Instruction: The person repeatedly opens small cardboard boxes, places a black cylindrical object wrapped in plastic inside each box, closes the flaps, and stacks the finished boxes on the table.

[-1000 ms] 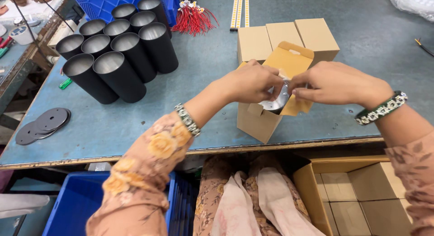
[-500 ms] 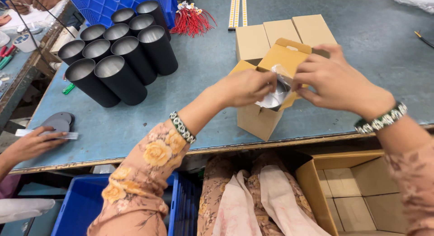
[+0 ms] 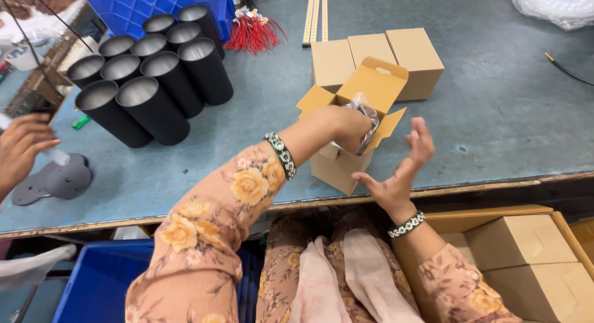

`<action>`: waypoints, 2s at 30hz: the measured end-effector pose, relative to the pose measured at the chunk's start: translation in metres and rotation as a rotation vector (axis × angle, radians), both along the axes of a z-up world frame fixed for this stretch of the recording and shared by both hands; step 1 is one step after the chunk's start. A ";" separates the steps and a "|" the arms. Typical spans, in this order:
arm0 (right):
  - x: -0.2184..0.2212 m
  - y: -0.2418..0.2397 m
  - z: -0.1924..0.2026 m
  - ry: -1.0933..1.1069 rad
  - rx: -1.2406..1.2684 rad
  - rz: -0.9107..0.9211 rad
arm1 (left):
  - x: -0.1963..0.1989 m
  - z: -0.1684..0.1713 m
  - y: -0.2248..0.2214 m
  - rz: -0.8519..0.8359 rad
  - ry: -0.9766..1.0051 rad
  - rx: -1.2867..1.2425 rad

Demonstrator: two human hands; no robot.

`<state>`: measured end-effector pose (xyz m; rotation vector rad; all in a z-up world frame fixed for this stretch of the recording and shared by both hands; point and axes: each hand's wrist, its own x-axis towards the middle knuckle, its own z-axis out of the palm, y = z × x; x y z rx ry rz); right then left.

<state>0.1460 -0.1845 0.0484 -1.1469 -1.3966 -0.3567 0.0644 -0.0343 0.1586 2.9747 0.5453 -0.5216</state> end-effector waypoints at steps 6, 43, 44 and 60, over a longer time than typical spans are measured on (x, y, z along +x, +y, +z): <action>-0.020 0.018 0.058 -0.285 -0.094 0.220 | -0.018 -0.043 0.001 -0.028 -0.344 0.077; 0.012 0.040 0.050 -0.743 -0.561 -0.268 | -0.447 -0.034 0.050 0.622 -0.687 1.108; 0.011 0.039 0.052 -0.778 -0.635 -0.266 | -0.460 -0.051 0.064 0.676 -0.681 1.114; 0.082 0.032 0.044 0.202 -0.111 0.117 | -0.255 -0.053 0.054 0.433 -0.970 0.284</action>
